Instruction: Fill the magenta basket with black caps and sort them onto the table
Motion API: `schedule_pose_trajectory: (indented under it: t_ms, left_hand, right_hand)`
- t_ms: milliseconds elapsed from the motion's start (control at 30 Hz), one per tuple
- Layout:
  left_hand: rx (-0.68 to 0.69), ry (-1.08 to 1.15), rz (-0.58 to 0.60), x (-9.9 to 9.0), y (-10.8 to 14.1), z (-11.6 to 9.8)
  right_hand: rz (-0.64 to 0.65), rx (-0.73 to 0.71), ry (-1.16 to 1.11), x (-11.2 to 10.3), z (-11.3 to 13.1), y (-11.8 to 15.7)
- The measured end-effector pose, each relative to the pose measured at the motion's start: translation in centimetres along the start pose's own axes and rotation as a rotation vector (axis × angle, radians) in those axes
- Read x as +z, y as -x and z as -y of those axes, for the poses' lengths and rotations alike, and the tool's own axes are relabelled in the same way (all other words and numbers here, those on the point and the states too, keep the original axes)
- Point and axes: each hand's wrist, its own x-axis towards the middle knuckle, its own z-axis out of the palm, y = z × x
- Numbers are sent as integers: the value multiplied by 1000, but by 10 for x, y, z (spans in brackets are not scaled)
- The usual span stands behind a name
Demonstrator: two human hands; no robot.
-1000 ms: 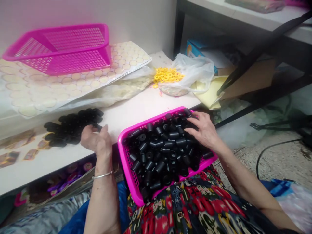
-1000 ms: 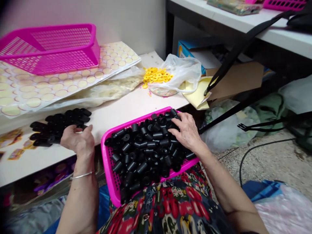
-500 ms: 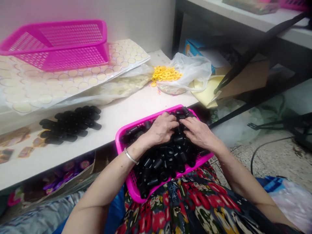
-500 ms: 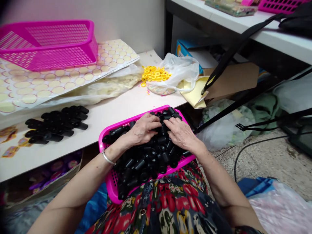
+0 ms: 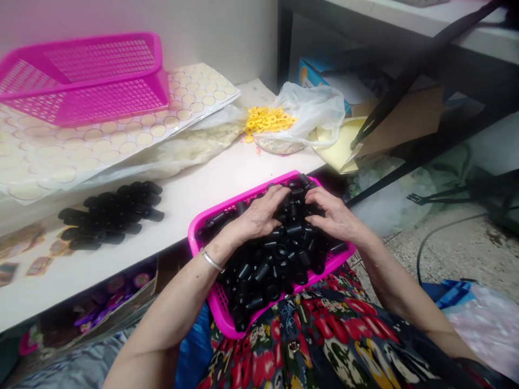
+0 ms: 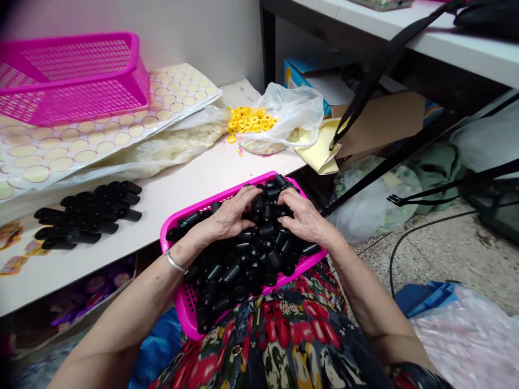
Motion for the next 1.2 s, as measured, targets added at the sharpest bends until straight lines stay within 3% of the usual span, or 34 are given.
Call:
schedule_pose_trajectory:
  t_ms: [133,267,400,533,700,900,1100,1200]
  left_hand:
    - [-70,54,-25,1,3,0]
    - [-95,130,-64,5,1,-3]
    - [-192,451,-160,2,4,-6]
    - [-230,786,-235,-6,9,-15]
    - [-276,917,-244,-6,11,-23]
    - [-159,808,-255,3,13,-12]
    - [37,339,-236,7,18,-5]
    - [73,232,-183,6,19,-8]
  right_hand:
    - [-96,37,-125,2,5,2]
    - [-164,174,-408,6,11,5]
    - [-206,274,-643,12,14,8]
    - [-231,283,-714,20,17,8]
    - [-246,241,-668,29,20,6]
    - [-247,297,-686,34,21,7]
    - [-243,304,-611,38,25,6]
    - [-245,263,-538,38,25,3]
